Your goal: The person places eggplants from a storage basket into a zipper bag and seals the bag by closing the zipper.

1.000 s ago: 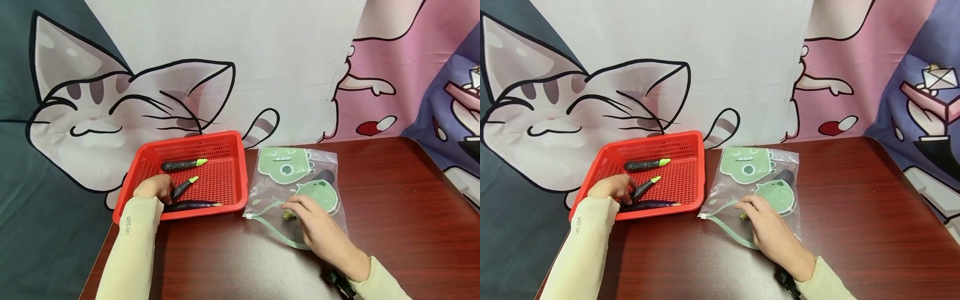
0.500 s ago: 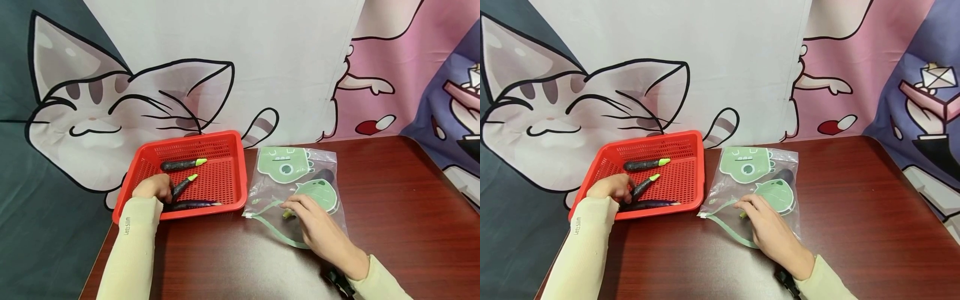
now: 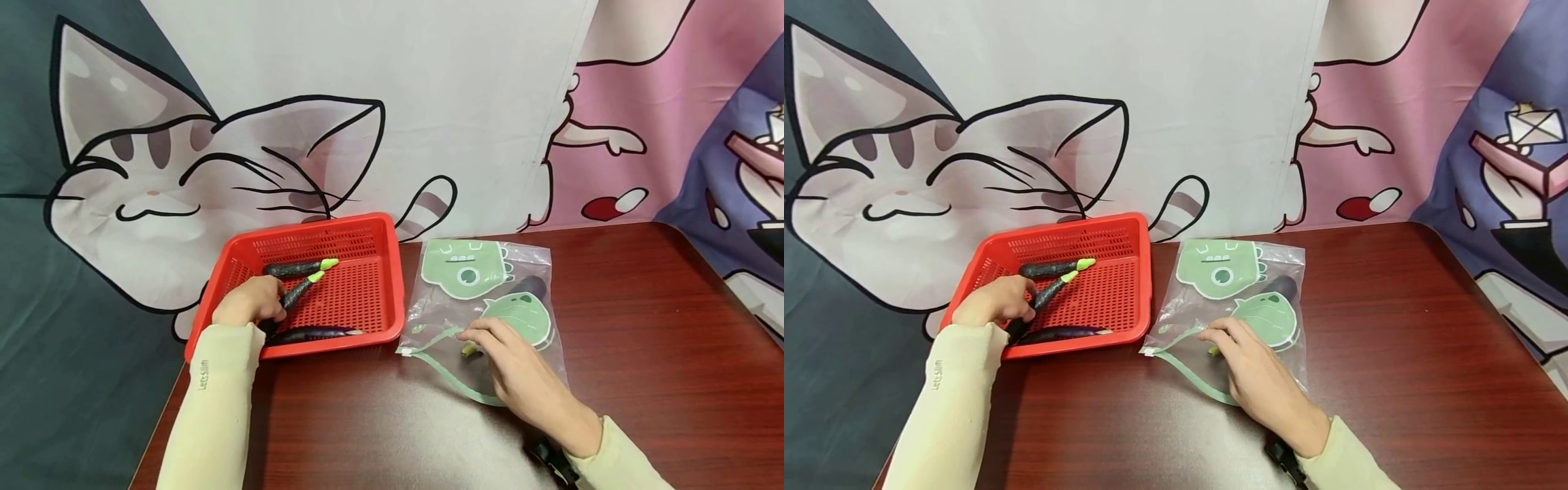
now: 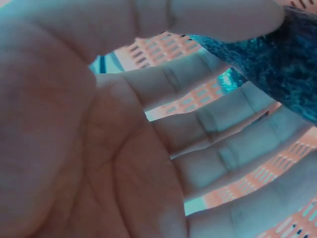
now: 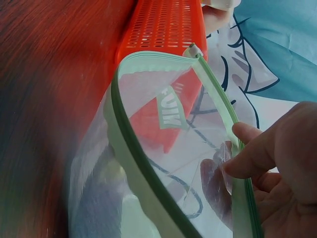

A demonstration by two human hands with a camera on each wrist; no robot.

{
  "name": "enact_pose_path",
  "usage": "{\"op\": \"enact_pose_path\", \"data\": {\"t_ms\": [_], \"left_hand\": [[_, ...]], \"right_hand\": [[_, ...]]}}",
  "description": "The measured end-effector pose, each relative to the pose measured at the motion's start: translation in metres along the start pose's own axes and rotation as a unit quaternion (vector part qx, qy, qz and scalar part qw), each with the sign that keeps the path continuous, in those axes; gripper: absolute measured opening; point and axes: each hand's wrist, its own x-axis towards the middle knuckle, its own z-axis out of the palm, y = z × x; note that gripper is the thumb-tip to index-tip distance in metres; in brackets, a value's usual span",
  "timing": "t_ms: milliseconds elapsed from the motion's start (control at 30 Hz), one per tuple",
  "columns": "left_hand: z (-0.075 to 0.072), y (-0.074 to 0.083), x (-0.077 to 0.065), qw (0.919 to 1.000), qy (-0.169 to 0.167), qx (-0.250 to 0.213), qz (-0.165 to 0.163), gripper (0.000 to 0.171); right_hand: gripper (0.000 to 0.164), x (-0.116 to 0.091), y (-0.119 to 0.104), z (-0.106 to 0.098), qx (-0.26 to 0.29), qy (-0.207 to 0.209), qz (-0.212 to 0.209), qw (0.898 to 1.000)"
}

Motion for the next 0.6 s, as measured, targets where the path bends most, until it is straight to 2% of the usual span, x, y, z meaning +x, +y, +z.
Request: {"op": "enact_pose_path", "data": {"t_ms": [233,367,600], "left_hand": [[-0.006,0.004,-0.002,0.9994,0.023,0.023,0.011,0.046],[-0.008,0.006,-0.005,0.9995,0.023,0.02,0.01,0.05],[-0.012,0.012,-0.015,0.9988,0.049,0.004,0.008,0.054]], "right_hand": [[0.043,0.0,0.0,-0.001,-0.001,0.001,0.0,1.0],[0.043,0.0,0.0,-0.001,-0.002,0.001,0.0,1.0],[0.044,0.0,0.0,0.001,-0.004,0.003,-0.001,1.0]]}}
